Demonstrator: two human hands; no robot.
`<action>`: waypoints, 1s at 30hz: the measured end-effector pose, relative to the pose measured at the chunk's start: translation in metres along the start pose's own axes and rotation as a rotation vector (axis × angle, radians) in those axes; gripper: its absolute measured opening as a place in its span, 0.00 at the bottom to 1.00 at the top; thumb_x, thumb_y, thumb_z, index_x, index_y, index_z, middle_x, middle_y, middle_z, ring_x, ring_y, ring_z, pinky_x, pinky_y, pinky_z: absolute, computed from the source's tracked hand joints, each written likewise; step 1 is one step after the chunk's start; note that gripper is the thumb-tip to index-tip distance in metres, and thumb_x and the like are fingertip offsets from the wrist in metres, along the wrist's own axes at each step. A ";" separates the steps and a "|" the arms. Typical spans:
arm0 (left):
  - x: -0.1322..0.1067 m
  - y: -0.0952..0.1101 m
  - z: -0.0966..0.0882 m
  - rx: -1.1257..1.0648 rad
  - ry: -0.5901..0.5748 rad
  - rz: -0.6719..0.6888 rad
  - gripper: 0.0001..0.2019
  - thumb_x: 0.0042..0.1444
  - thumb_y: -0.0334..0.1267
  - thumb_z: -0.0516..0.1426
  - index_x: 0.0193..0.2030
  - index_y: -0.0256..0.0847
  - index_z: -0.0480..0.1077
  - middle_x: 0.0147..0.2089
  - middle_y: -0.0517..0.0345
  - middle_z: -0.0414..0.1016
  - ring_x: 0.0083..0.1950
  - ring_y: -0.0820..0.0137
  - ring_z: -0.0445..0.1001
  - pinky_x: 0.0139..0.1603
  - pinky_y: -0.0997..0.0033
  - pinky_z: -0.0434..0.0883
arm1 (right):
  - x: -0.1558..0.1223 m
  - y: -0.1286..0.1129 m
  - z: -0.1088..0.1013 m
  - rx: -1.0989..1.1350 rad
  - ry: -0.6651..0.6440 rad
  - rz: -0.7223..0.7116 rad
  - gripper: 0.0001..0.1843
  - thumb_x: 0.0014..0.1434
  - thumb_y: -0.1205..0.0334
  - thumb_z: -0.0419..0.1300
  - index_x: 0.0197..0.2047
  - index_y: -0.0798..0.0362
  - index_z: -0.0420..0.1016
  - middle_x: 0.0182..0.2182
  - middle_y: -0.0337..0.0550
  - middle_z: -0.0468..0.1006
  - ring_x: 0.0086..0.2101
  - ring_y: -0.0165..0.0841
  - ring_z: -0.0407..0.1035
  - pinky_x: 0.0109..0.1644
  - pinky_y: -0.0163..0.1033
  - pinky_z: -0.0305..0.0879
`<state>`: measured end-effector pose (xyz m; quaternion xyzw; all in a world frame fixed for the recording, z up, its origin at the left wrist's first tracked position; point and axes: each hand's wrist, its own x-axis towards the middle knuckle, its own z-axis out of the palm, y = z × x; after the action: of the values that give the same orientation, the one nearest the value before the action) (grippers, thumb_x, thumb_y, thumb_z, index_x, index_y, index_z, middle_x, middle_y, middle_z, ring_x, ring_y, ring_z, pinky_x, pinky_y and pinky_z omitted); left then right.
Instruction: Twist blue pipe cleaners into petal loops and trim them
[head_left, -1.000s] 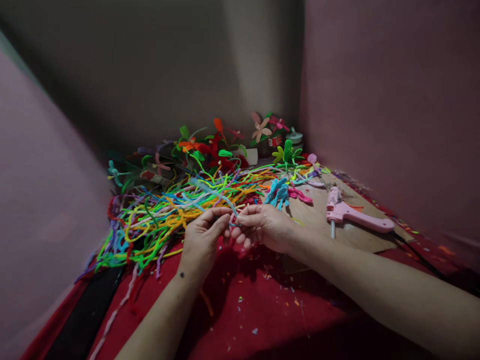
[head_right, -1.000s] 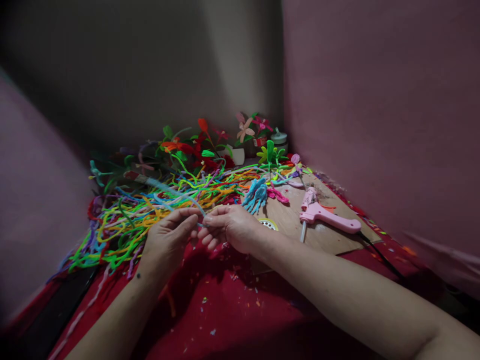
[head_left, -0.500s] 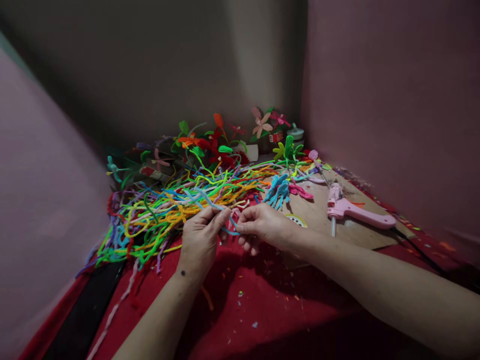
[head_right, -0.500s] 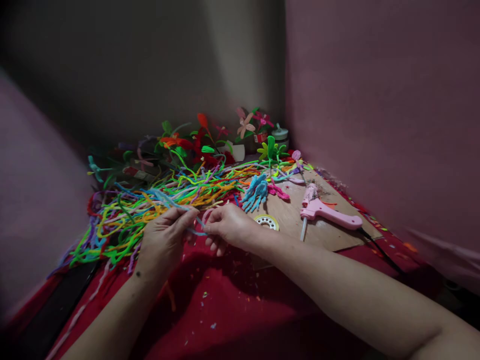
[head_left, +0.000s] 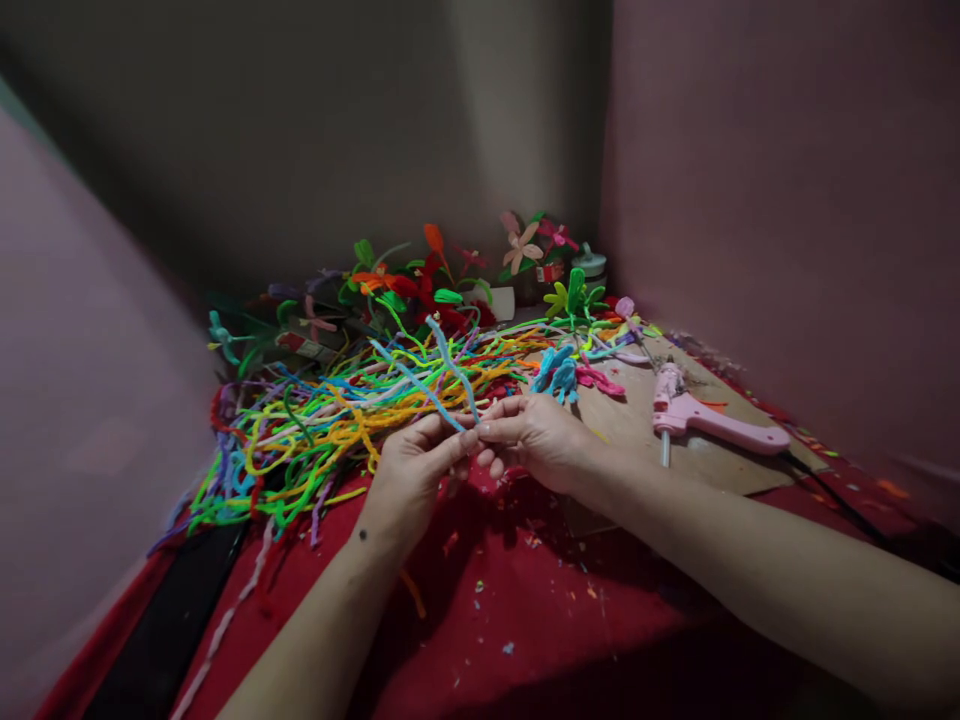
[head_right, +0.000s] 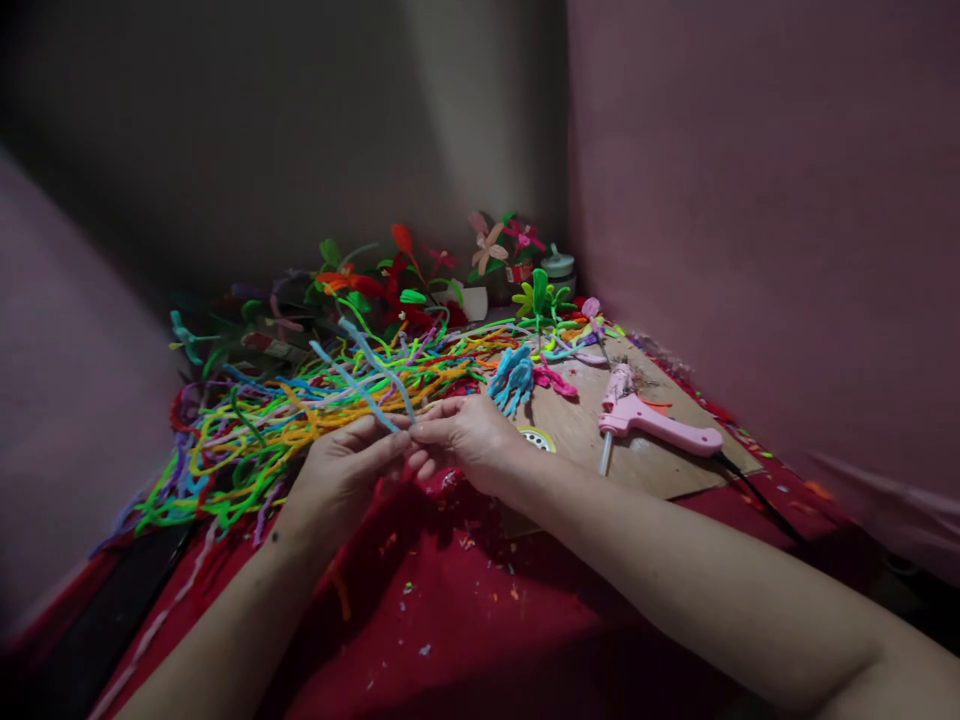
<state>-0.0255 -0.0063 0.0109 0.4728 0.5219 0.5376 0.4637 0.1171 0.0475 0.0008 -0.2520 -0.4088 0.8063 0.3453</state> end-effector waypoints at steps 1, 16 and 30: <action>-0.001 -0.003 0.003 -0.001 0.004 0.015 0.09 0.46 0.36 0.63 0.34 0.35 0.73 0.24 0.62 0.71 0.20 0.80 0.64 0.19 0.81 0.60 | 0.000 0.001 0.000 -0.029 -0.014 0.024 0.07 0.52 0.76 0.57 0.25 0.60 0.68 0.17 0.43 0.74 0.17 0.28 0.68 0.20 0.31 0.66; 0.000 -0.007 0.001 -0.062 -0.115 -0.086 0.05 0.46 0.33 0.63 0.31 0.35 0.73 0.22 0.60 0.71 0.20 0.78 0.66 0.18 0.80 0.62 | -0.004 -0.004 0.000 -0.438 -0.104 0.146 0.09 0.54 0.73 0.55 0.22 0.61 0.69 0.16 0.41 0.71 0.14 0.27 0.65 0.14 0.30 0.62; 0.000 -0.006 0.003 -0.265 0.010 -0.175 0.10 0.42 0.35 0.66 0.32 0.36 0.73 0.23 0.62 0.71 0.21 0.80 0.66 0.23 0.80 0.65 | 0.000 0.010 -0.002 0.175 -0.125 0.119 0.07 0.49 0.77 0.60 0.25 0.59 0.68 0.20 0.43 0.75 0.20 0.26 0.70 0.25 0.30 0.66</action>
<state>-0.0223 -0.0055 0.0044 0.3578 0.4879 0.5616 0.5644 0.1150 0.0444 -0.0083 -0.1939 -0.3420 0.8721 0.2913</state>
